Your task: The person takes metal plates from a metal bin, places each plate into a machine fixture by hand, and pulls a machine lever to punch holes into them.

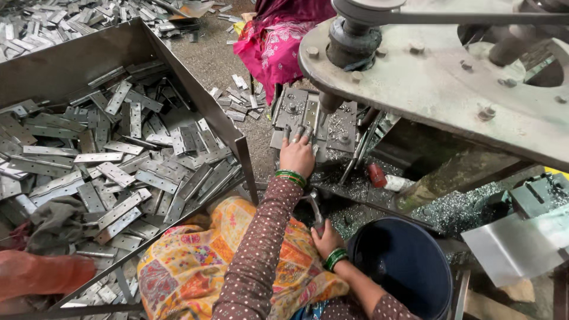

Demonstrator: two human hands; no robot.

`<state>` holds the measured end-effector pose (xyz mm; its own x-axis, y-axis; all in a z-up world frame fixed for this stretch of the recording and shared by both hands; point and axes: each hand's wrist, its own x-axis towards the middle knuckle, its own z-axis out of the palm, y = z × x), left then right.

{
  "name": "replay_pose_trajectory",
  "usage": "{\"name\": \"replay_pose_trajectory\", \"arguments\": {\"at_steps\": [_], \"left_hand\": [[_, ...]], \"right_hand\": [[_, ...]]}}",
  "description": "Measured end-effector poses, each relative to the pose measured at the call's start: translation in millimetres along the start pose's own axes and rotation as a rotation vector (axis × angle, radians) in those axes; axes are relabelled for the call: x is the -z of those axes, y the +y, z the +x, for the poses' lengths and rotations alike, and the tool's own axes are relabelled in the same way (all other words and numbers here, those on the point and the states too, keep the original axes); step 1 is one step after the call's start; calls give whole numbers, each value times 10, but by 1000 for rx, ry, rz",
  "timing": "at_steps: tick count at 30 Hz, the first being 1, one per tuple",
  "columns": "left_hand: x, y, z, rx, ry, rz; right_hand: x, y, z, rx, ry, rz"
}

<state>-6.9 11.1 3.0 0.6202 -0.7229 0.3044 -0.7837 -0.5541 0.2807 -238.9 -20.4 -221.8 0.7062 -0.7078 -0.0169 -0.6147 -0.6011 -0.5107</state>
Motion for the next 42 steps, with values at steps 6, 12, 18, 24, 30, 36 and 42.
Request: {"name": "replay_pose_trajectory", "arguments": {"at_steps": [6,12,18,24,30,36,42], "left_hand": [[212,-20,264,-17,-114,141],[31,-42,472,37,-102,101],[-51,-99,389,21,45,27],[191,-222,-64,-62,150,-117],[191,-1054,-1207,317,578,-245],[-16,-2543,-1740,762,339,448],[-268,-2691,-1912,636,341,96]], "right_hand": [[962,-412,95,-52,-270,-4],[780,-341,-47,-66,-186,20],[-4,64,-26,-65,-100,-67],[469,-40,25,-36,-210,9],[1206,-433,156,-108,-333,-72],[1287,-534,182,-106,-318,-155],[1239,-497,168,-111,-302,-125]]}}
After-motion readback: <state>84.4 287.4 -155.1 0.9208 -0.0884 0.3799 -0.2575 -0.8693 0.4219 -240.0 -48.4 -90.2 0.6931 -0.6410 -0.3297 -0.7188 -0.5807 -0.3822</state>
